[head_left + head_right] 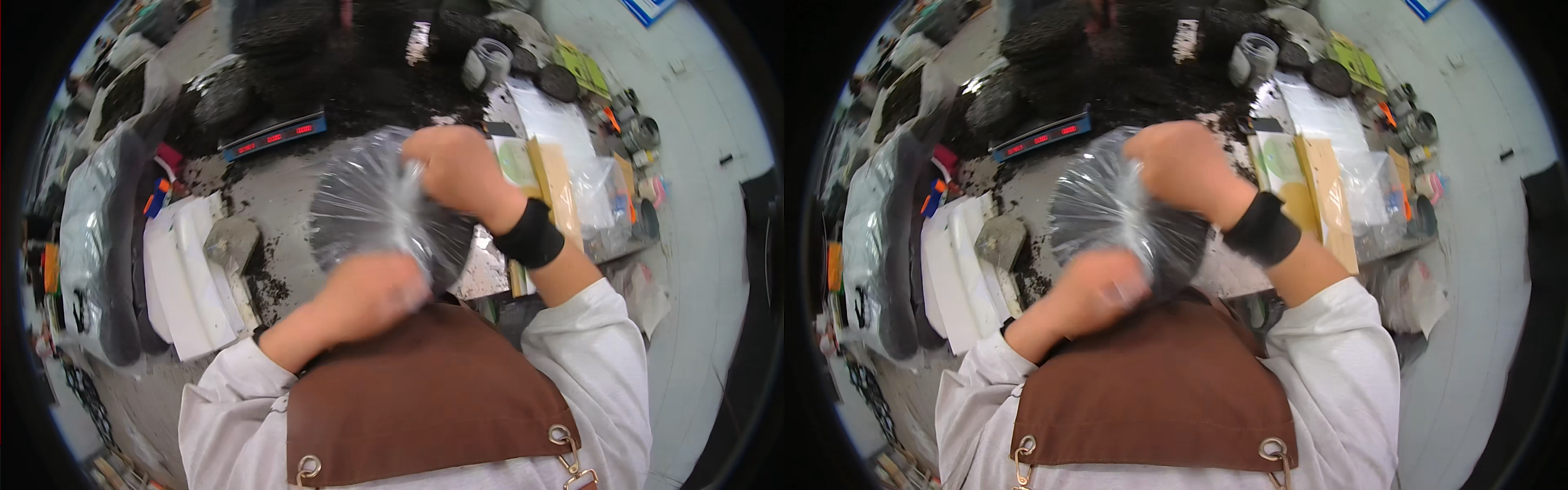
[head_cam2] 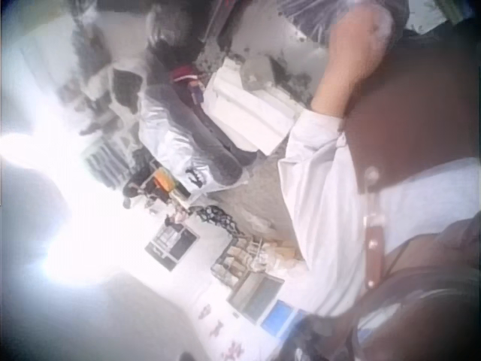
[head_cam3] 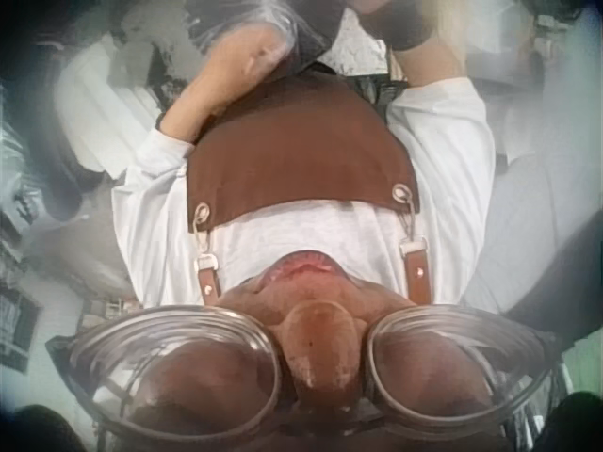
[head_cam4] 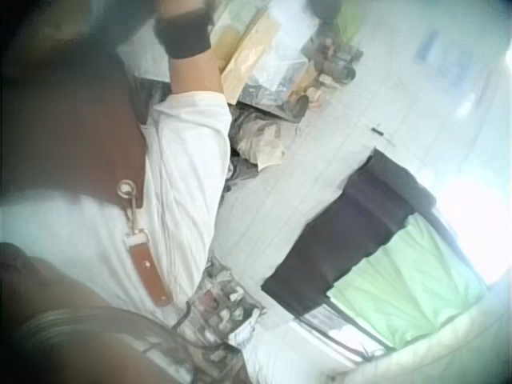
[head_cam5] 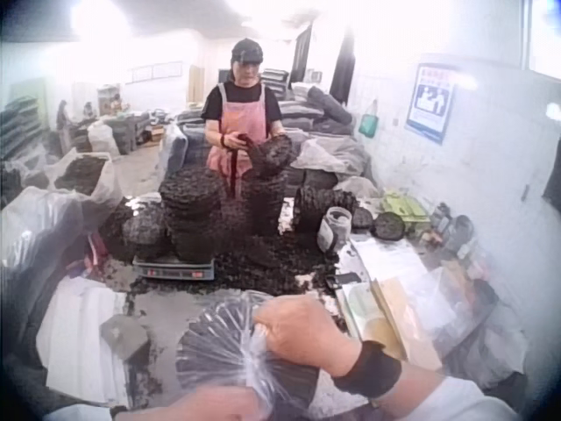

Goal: The person places a dark, round compressed tea cake into a clear plastic bag, seals the bag by twisting and tucking the top, and applies a green and white circular label to the center of the packaged cake.

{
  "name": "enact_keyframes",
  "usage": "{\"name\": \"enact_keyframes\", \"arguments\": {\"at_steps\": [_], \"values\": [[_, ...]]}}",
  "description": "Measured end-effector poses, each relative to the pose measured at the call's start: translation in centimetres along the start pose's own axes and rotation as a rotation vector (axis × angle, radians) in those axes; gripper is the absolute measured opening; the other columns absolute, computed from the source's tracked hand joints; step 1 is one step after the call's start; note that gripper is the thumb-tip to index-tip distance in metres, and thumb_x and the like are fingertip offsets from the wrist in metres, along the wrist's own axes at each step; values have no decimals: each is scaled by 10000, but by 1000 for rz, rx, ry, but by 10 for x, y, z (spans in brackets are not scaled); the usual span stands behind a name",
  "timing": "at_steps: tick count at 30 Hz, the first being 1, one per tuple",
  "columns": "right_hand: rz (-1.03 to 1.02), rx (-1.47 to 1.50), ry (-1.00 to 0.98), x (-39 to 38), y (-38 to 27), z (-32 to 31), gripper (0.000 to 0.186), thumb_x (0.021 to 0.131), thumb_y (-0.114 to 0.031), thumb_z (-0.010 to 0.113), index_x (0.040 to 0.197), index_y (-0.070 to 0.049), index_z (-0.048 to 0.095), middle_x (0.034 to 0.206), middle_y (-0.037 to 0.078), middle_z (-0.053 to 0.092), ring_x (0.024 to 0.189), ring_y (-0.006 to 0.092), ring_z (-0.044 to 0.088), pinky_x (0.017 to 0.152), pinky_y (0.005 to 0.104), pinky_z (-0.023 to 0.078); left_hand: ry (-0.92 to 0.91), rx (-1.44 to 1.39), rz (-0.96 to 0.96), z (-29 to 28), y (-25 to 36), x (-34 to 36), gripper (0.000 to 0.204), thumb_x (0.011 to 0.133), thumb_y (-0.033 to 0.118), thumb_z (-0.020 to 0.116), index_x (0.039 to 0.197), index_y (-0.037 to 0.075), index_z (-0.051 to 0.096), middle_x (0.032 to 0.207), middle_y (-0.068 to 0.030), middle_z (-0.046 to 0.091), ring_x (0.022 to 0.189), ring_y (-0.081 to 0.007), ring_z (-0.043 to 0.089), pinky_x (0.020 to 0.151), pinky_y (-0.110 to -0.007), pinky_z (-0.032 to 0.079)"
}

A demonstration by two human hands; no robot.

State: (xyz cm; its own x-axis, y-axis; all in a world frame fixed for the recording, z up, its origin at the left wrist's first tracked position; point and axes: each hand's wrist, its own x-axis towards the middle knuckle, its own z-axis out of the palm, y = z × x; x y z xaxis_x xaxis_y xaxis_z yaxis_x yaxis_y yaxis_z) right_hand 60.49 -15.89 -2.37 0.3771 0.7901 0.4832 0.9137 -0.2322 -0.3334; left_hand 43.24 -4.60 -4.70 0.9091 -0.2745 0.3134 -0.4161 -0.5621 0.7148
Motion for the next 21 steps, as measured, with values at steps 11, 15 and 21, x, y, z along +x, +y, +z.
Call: {"name": "enact_keyframes", "arguments": {"at_steps": [11, 15, 21], "values": [[100, 276, 47, -72, -33, 12, 185, 650, -100, 595, 829, -68, 561, 817, 63, 541, 822, 255, 530, 709, 363, 435, 68, 514, -175, -10, -2, 55, 375, 738, 58, 523, 1111, 19, 508, 918, -143, 529, 796, -325, 547, 638, -390, 446], [136, 648, 155, -98, -3, 1, 317, 741, -120, 564, 1047, -37, 562, 1044, 138, 567, 1021, 312, 506, 867, 383, 412, -4, 595, -302, 1, -1, 65, 408, 753, 93, 520, 1156, 37, 517, 954, -139, 514, 805, -330, 544, 651, -393, 444], [372, 567, 253, -147, 90, 15, 299, 759, -55, 503, 1041, -84, 597, 999, 121, 596, 932, 269, 553, 841, 338, 438, -26, 719, -472, 8, -9, 72, 388, 779, 126, 486, 1154, 41, 538, 926, -142, 517, 769, -332, 540, 625, -385, 432]]}}
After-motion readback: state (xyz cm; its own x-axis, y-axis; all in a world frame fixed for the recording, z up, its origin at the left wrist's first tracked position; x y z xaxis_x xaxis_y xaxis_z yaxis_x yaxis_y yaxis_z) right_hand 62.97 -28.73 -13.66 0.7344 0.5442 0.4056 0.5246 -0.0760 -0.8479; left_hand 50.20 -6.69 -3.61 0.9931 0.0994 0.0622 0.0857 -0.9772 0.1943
